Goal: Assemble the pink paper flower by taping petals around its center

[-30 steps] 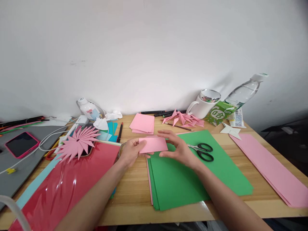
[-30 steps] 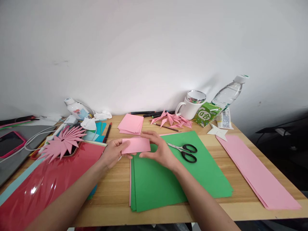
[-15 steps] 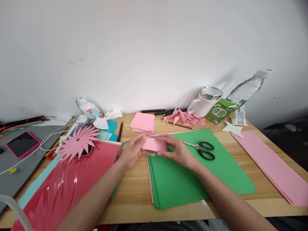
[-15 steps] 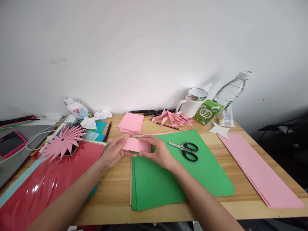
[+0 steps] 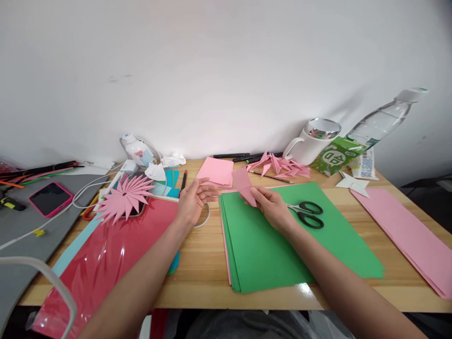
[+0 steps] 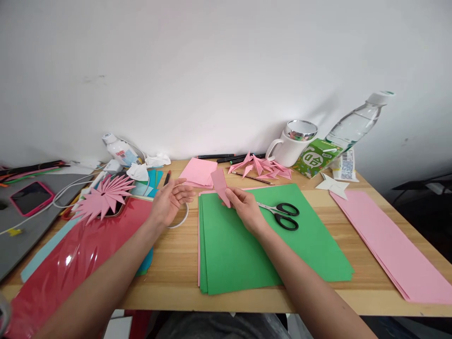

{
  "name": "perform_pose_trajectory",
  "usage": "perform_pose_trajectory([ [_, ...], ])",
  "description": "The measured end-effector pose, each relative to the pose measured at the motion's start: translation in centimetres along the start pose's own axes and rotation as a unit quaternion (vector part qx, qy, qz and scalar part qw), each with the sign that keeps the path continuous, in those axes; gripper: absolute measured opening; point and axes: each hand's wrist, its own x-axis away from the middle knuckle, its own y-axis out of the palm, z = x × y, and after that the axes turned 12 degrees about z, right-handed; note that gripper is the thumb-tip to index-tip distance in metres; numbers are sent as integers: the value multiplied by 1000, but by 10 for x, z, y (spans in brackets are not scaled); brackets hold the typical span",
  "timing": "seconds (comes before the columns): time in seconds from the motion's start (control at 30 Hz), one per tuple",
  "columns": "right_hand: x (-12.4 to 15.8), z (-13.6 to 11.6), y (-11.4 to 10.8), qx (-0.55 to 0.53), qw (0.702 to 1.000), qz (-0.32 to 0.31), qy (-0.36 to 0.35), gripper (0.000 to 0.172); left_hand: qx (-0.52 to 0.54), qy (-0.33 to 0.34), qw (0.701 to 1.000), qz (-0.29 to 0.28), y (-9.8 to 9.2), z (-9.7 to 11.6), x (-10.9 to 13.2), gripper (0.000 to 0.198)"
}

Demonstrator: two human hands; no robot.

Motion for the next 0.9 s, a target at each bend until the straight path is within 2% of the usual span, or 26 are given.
perform_pose_trajectory([
  [0.23,3,0,2,-2,1000,-12,-7,38,-49,4,997,-56,5,-9,8,28],
  [0.57,11,-13,7,14,996,-77,-51,37,-57,12,992,-110,7,-11,11,60],
  [0.73,10,-8,8,-6,994,-93,-61,41,-73,22,989,-126,6,-13,10,54],
  [0.9,8,-7,6,-9,993,-94,-64,43,-91,43,989,-112,5,-15,9,49],
])
